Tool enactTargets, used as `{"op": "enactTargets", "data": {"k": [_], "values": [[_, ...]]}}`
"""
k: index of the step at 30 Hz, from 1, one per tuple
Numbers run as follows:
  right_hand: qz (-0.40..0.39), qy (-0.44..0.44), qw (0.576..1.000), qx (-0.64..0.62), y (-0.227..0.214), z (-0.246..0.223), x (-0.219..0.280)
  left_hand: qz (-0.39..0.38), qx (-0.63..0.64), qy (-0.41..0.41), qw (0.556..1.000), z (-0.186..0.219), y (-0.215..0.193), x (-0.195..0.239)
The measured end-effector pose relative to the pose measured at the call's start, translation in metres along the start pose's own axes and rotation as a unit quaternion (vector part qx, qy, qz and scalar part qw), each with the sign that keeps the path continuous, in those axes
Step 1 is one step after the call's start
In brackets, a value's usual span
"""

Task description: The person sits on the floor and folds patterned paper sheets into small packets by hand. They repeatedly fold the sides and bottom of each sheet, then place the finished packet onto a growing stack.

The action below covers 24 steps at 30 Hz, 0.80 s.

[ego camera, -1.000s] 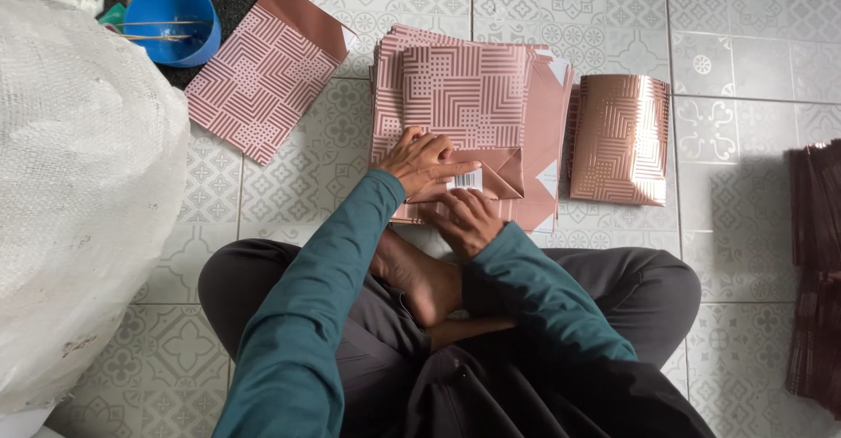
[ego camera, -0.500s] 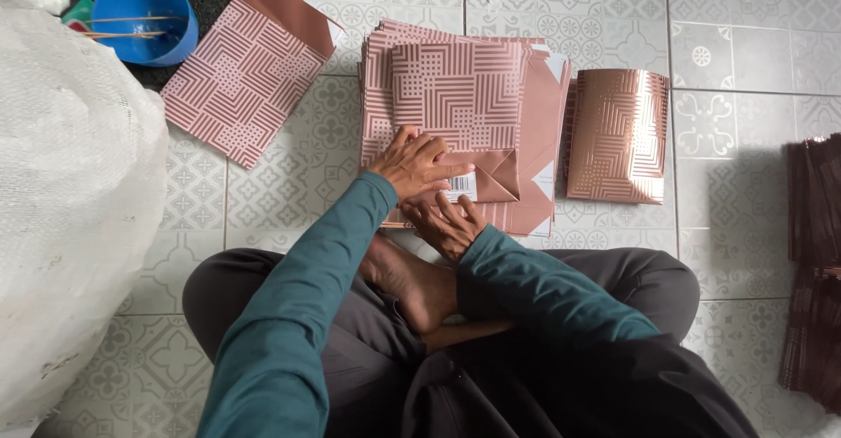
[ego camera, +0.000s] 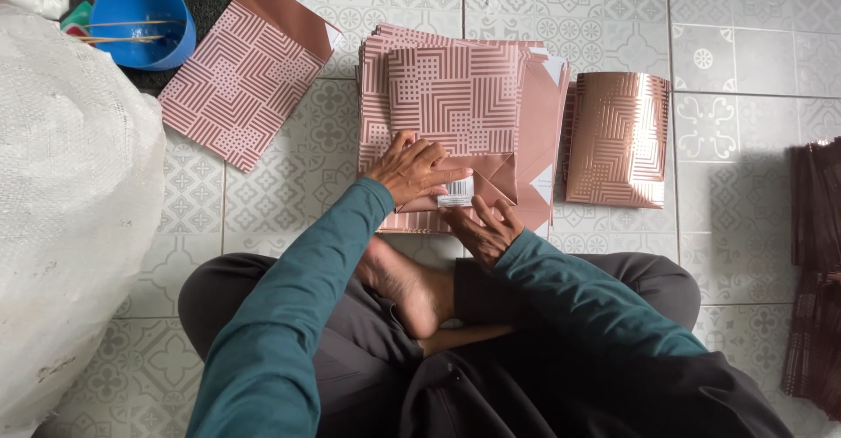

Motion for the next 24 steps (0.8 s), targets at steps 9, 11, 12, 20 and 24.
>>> {"op": "enactTargets", "data": {"k": [9,11,12,20,24], "values": [[0.034,0.043,0.998,0.017,-0.018,0.022,0.008,0.012,0.010,-0.009,1.000,-0.001,0.000,0.001],[0.028,0.036,0.999,0.030,-0.029,0.028,0.006,0.007,0.010,-0.010,1.000,0.001,0.000,0.002],[0.022,0.030,0.998,0.044,-0.034,0.032,0.005,0.002,0.010,-0.011,1.000,0.001,0.000,0.001],[-0.002,0.025,0.996,0.091,-0.054,0.056,0.022,-0.017,0.002,-0.007,1.000,-0.002,0.003,0.000],[-0.021,0.061,0.993,0.098,-0.054,0.057,0.031,-0.042,-0.001,-0.012,0.999,0.000,0.006,0.000]]}}
Point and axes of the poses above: each hand's wrist, its own x-axis away from the middle knuckle, its own y-axis out of the palm, z = x × y, the point moved 9 cm from there along -x, towards the middle knuckle, and after that the axes turned 8 degrees about y, right-handed, at the moved point
